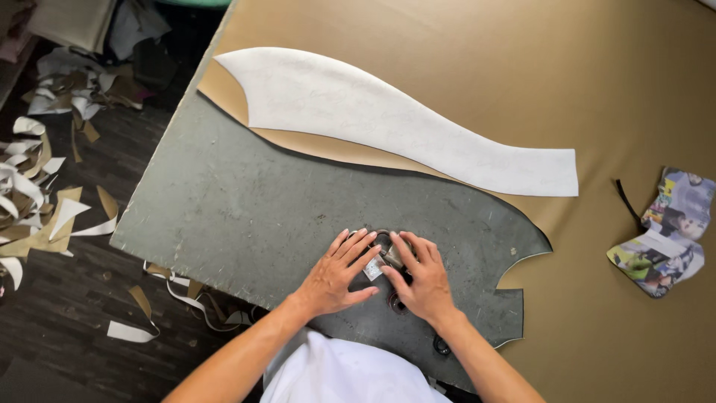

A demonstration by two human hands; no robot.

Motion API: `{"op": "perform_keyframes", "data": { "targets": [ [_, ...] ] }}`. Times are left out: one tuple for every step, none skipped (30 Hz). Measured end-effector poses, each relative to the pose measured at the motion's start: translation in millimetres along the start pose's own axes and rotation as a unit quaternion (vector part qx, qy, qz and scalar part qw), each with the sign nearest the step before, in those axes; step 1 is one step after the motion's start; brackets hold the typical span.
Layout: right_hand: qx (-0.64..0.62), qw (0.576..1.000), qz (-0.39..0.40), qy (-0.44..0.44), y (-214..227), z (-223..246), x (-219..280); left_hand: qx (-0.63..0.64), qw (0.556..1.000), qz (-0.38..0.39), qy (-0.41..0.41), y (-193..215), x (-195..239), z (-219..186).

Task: The person places a white template on a brown sheet and secures it with padlocks and a roll. Using shears, they cut the brown material along the template's edge. After cutting, they remove the template and weights, then handle and fold newspaper sheets on the work surface.

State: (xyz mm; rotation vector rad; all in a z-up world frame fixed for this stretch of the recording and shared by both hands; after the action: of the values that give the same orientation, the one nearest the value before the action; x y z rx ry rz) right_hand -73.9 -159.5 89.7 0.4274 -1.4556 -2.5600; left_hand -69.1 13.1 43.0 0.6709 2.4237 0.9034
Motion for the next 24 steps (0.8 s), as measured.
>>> {"op": "perform_keyframes", "data": {
  "targets": [
    [0.011,1.0,0.011,-0.012,-3,4,-3,-0.024,1.0,-0.003,-0.001,-1,-2,-2],
    [0.016,0.999,0.019,-0.031,-5,4,-6,-0.05,0.999,-0.007,0.002,-1,-3,-1],
    [0.021,0.998,0.027,-0.049,-6,2,-10,-0.04,0.999,-0.005,0.001,0,-4,1],
    [0.026,0.997,0.037,-0.066,-6,-2,-13,-0.029,1.0,-0.005,0.003,1,-5,4],
    [0.037,0.995,0.055,-0.081,-7,-3,-13,-0.019,1.0,-0.005,0.005,2,-6,7],
    [0.05,0.992,0.072,-0.093,-8,-7,-14,-0.008,1.0,-0.002,0.007,3,-8,11],
    [0.063,0.988,0.09,-0.105,-8,-11,-14,0.004,1.0,0.0,0.01,4,-9,15],
    [0.071,0.989,0.09,-0.095,-7,-11,-14,0.016,1.0,0.002,0.014,5,-9,19],
    [0.079,0.989,0.091,-0.085,-7,-11,-15,0.003,1.0,-0.002,0.008,7,-10,23],
    [0.087,0.989,0.091,-0.076,-9,-9,-14,-0.01,1.0,-0.005,0.002,9,-11,27],
    [0.101,0.99,0.083,-0.06,-8,-7,-15,-0.022,1.0,-0.008,-0.004,11,-13,33],
    [0.114,0.99,0.074,-0.044,-8,-5,-16,-0.029,0.999,-0.016,0.003,14,-15,41],
    [0.126,0.989,0.066,-0.029,-7,-2,-17,-0.036,0.999,-0.024,0.01,18,-18,52],
    [0.129,0.988,0.082,-0.03,-9,-2,-18,-0.043,0.998,-0.031,0.014,23,-22,64],
    [0.132,0.986,0.098,-0.031,-9,-2,-19,-0.049,0.997,-0.054,0.018,31,-26,75],
    [0.137,0.984,0.113,-0.033,-9,-2,-21,-0.054,0.995,-0.077,0.019,39,-33,87],
    [0.128,0.984,0.123,-0.03,-9,-2,-24,-0.06,0.993,-0.101,0.021,47,-42,100],
    [0.12,0.984,0.132,-0.028,-8,-3,-27,-0.07,0.99,-0.119,0.025,56,-52,114],
    [0.111,0.983,0.14,-0.027,-7,-5,-30,-0.08,0.987,-0.138,0.03,67,-65,129],
    [0.094,0.981,0.164,-0.042,-7,-9,-32,-0.093,0.983,-0.15,0.041,77,-80,145],
    [0.076,0.978,0.187,-0.057,-6,-14,-35,-0.106,0.98,-0.162,0.053,88,-95,161],
    [0.059,0.974,0.207,-0.071,-7,-18,-37,-0.114,0.975,-0.185,0.056,102,-111,177],
    [0.05,0.971,0.212,-0.099,-5,-23,-41,-0.121,0.969,-0.208,0.06,116,-126,192],
    [0.042,0.967,0.218,-0.127,-2,-28,-44,-0.146,0.964,-0.211,0.065,127,-143,207]
  ]
}}
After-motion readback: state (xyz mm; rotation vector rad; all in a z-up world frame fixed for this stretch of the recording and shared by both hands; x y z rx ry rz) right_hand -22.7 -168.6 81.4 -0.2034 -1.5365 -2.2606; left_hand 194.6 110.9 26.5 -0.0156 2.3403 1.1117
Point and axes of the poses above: each hand's wrist, its own x-axis away from the middle knuckle, its own y-axis out of the back of the hand, z = x × y, the point moved 6 cm from there along -x, towards the middle knuckle, and after that the axes turned 4 degrees about y, right-handed, at the moved point
